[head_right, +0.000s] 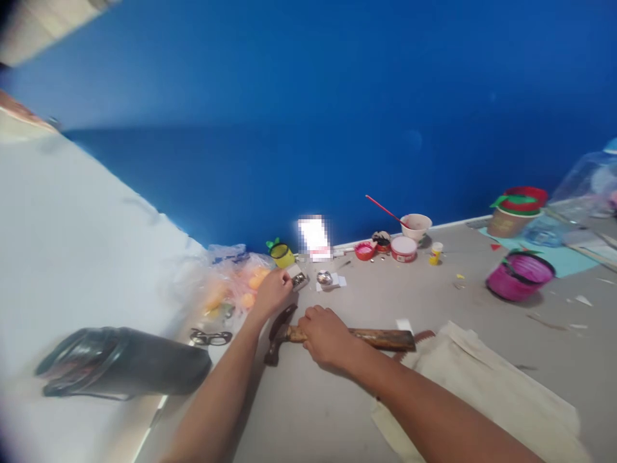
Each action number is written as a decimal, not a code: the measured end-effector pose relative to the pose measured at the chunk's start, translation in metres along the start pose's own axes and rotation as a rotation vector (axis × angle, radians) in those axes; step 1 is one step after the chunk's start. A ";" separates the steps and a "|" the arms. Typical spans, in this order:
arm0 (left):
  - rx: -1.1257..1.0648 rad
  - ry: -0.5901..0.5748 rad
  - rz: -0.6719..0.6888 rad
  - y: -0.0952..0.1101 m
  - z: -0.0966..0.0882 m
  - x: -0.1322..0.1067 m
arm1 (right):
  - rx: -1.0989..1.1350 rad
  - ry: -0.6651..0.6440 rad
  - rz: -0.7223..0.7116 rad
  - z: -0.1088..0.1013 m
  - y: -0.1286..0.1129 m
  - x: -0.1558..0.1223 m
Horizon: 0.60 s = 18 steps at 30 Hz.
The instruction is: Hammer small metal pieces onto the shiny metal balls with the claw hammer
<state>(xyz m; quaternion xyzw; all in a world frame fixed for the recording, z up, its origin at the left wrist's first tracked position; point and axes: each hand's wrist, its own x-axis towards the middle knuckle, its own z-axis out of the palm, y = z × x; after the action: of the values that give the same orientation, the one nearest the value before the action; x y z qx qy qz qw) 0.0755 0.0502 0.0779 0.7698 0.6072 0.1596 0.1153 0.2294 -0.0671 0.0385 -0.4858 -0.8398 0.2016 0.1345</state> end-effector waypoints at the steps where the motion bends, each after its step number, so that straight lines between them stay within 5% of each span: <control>1: -0.029 0.004 0.006 0.002 -0.003 -0.003 | 0.045 0.011 0.010 0.001 0.000 0.000; 6: -0.237 -0.077 0.005 0.003 -0.010 -0.033 | 0.537 0.288 0.181 0.009 0.009 0.012; 10: -0.778 -0.224 -0.194 0.002 -0.003 -0.064 | 0.870 0.515 0.215 0.005 0.013 0.016; 18: -1.109 -0.238 -0.325 0.014 0.006 -0.087 | 1.007 0.514 0.158 -0.010 0.003 0.011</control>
<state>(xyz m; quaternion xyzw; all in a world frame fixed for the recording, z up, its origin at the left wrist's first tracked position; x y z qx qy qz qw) 0.0722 -0.0375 0.0679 0.5041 0.5263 0.3460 0.5910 0.2306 -0.0546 0.0466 -0.4566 -0.5415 0.4616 0.5341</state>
